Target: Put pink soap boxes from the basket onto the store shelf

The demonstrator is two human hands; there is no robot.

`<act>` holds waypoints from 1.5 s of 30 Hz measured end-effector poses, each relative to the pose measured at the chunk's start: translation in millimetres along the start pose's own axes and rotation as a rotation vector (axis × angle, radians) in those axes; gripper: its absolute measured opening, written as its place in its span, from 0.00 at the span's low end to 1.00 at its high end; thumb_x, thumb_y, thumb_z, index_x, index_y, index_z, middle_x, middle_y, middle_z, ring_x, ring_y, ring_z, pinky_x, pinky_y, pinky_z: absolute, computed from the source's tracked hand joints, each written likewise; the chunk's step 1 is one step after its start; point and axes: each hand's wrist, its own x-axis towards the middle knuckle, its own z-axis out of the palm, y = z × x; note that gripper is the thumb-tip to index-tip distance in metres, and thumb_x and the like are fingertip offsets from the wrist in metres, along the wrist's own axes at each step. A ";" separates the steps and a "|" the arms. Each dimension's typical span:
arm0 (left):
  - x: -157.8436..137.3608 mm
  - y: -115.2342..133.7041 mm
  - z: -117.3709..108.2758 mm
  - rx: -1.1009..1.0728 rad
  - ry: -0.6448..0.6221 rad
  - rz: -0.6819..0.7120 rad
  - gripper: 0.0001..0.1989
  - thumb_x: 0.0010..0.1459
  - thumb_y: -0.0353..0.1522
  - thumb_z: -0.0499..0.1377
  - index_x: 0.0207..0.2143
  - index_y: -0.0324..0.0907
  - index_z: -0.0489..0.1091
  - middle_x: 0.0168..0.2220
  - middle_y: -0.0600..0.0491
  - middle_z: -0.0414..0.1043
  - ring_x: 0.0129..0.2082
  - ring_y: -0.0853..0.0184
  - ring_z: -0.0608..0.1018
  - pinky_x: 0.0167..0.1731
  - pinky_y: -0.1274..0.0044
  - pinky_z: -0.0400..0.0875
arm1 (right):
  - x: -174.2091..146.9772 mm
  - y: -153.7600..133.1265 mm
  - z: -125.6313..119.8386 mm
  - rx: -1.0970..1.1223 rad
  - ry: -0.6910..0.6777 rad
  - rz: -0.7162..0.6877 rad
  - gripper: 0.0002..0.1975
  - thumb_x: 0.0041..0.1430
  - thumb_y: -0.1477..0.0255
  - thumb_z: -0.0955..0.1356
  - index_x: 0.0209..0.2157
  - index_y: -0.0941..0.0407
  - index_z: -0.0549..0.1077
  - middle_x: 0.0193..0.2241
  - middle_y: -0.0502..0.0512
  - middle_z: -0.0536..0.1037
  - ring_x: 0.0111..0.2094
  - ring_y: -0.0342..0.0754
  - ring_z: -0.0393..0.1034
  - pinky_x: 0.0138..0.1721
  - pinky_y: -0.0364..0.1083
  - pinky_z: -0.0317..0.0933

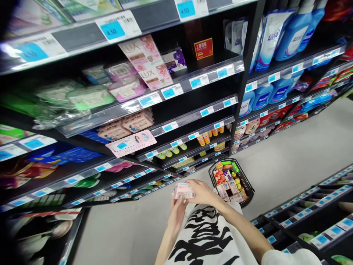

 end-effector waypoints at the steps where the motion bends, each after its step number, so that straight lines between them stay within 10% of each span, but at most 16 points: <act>1: 0.3 0.3 -0.9 0.017 -0.024 0.027 0.29 0.51 0.34 0.76 0.55 0.50 0.74 0.52 0.50 0.80 0.50 0.62 0.81 0.49 0.74 0.77 | -0.3 1.3 0.5 0.069 0.026 0.017 0.37 0.51 0.66 0.77 0.62 0.53 0.67 0.55 0.60 0.80 0.53 0.59 0.77 0.53 0.52 0.69; 12: 10.2 2.2 9.8 0.188 0.088 0.238 0.30 0.45 0.38 0.77 0.50 0.43 0.75 0.46 0.48 0.79 0.44 0.60 0.80 0.47 0.73 0.73 | 3.4 3.1 4.3 0.401 -0.033 -0.014 0.26 0.61 0.64 0.73 0.59 0.55 0.71 0.52 0.59 0.83 0.50 0.57 0.79 0.54 0.54 0.70; 17: 9.1 10.6 -3.9 0.442 0.270 0.391 0.38 0.36 0.35 0.80 0.52 0.45 0.76 0.45 0.49 0.74 0.47 0.57 0.78 0.49 0.72 0.73 | 0.6 -7.3 8.5 0.423 -0.124 -0.113 0.39 0.57 0.66 0.76 0.67 0.55 0.64 0.65 0.64 0.73 0.64 0.59 0.70 0.65 0.56 0.62; 22: 3.1 22.5 -20.8 1.018 -0.036 0.585 0.29 0.44 0.30 0.74 0.52 0.48 0.81 0.45 0.46 0.73 0.45 0.54 0.76 0.48 0.66 0.74 | 0.1 -3.3 24.7 0.405 -0.087 0.054 0.36 0.56 0.63 0.76 0.64 0.54 0.67 0.50 0.58 0.83 0.49 0.56 0.78 0.52 0.52 0.71; 33: -1.9 21.5 -18.8 1.269 -0.164 0.398 0.49 0.44 0.22 0.64 0.71 0.48 0.61 0.65 0.40 0.65 0.62 0.45 0.69 0.63 0.58 0.64 | 11.2 10.9 42.1 0.537 -0.049 0.115 0.18 0.53 0.67 0.72 0.47 0.48 0.75 0.40 0.54 0.83 0.43 0.60 0.80 0.47 0.58 0.75; 45: -5.5 47.6 -54.6 1.807 -0.145 0.332 0.32 0.50 0.23 0.57 0.59 0.46 0.73 0.52 0.45 0.77 0.53 0.49 0.74 0.54 0.61 0.67 | 22.3 5.6 54.5 0.271 -0.200 0.229 0.32 0.40 0.74 0.75 0.52 0.49 0.77 0.43 0.54 0.83 0.48 0.62 0.77 0.52 0.56 0.71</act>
